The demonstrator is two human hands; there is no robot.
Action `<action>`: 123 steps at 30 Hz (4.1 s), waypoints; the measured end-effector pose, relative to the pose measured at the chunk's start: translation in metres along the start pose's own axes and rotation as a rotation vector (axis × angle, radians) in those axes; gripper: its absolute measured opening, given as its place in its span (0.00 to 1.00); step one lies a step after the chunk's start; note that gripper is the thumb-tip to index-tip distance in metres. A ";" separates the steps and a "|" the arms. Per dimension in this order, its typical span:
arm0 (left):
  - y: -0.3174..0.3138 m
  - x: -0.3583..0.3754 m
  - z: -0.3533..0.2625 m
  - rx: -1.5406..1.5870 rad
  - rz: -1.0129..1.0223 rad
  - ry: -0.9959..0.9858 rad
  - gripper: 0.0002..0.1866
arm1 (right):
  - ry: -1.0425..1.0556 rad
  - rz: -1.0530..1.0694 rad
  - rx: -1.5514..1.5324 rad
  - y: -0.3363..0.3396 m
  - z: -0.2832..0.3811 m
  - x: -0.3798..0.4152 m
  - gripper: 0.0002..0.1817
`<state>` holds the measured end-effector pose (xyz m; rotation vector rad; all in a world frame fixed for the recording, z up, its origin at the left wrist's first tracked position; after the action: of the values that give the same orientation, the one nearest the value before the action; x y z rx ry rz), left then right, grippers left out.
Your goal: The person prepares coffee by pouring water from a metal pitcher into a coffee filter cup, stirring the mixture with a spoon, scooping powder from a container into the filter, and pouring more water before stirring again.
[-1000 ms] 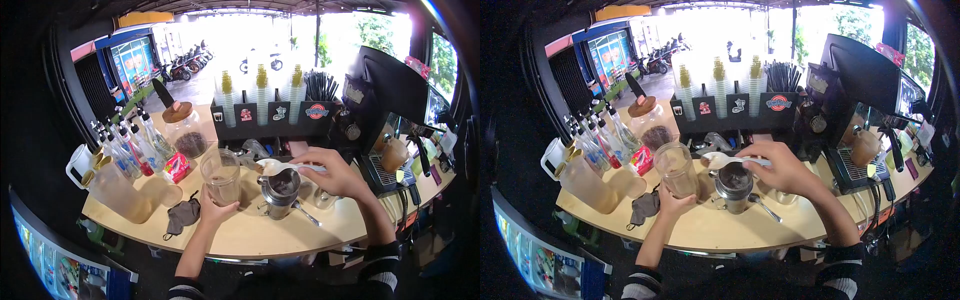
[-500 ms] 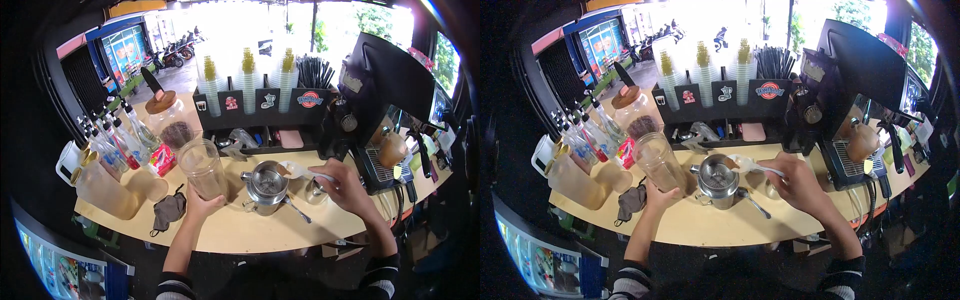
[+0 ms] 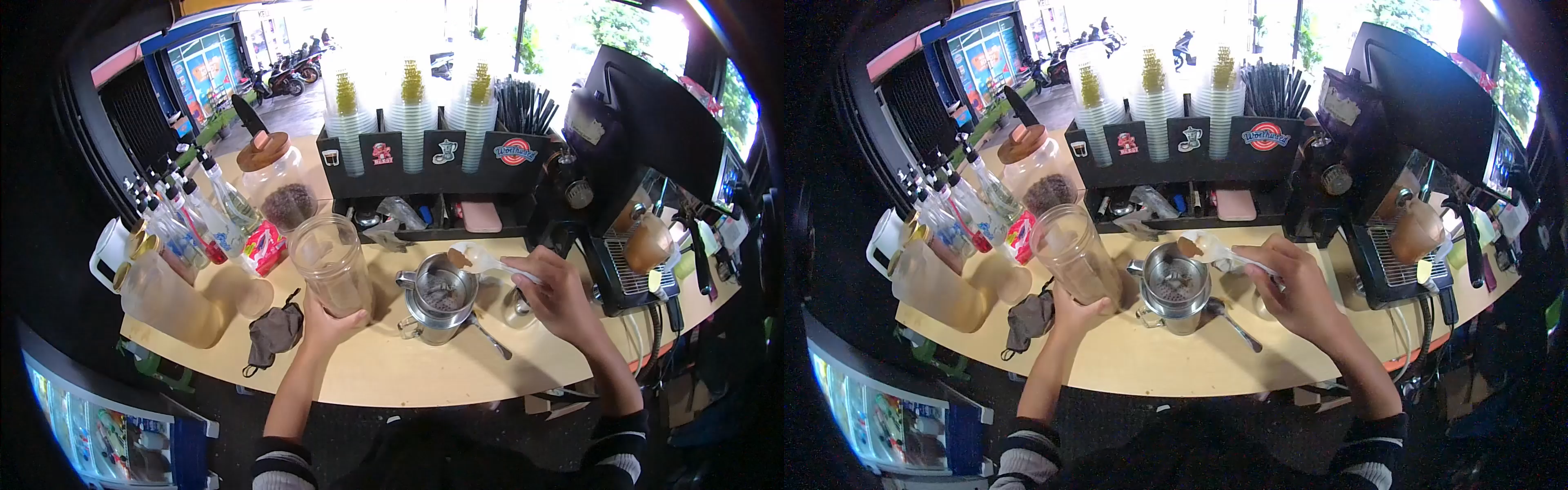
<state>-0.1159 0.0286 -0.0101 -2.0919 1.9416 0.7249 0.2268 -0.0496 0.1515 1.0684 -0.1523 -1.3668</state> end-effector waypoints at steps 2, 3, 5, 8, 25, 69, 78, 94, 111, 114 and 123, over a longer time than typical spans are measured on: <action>0.002 0.000 0.005 0.005 0.053 0.012 0.48 | -0.034 -0.020 -0.006 -0.001 0.004 -0.002 0.14; 0.002 0.000 0.005 0.004 0.055 0.011 0.48 | -0.034 -0.022 -0.008 -0.002 0.005 -0.003 0.14; 0.002 0.000 0.004 0.014 0.051 0.019 0.48 | -0.012 0.000 0.028 -0.003 0.006 -0.005 0.14; 0.002 0.000 0.002 -0.041 0.050 0.006 0.47 | -0.041 -0.002 0.034 -0.004 0.010 -0.006 0.14; 0.002 -0.001 0.005 -0.077 0.038 -0.042 0.48 | -0.093 -0.040 -0.037 -0.005 0.003 0.007 0.15; 0.002 -0.001 0.003 -0.104 0.051 -0.051 0.48 | 0.069 -0.109 -0.064 -0.024 -0.001 0.034 0.16; 0.002 0.000 -0.005 -0.134 0.036 -0.054 0.47 | 0.025 -0.120 -0.073 -0.028 -0.008 0.029 0.18; 0.003 -0.001 -0.003 -0.125 0.058 -0.042 0.49 | 0.018 -0.122 -0.045 -0.022 -0.005 0.012 0.16; 0.014 -0.002 -0.012 -0.272 0.086 -0.102 0.53 | 0.295 0.274 0.371 -0.085 0.097 -0.132 0.09; 0.015 -0.003 -0.018 -0.116 0.123 -0.053 0.55 | 0.431 0.239 0.460 -0.087 0.105 -0.139 0.12; 0.019 0.001 -0.010 -0.193 0.052 -0.148 0.60 | 0.200 -0.093 0.053 -0.020 0.036 -0.061 0.10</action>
<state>-0.1325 0.0207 0.0018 -2.0315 1.9199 1.0852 0.1727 -0.0140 0.1867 1.2631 0.0088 -1.3351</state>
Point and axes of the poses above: each hand's wrist, its own x-axis away from the middle knuckle, its own y-axis out of the back of the hand, z = x × y, the point moved 1 cm from there along -x, towards the middle knuckle, and after that the axes turned 1 degree about z, right-handed, at the moved point
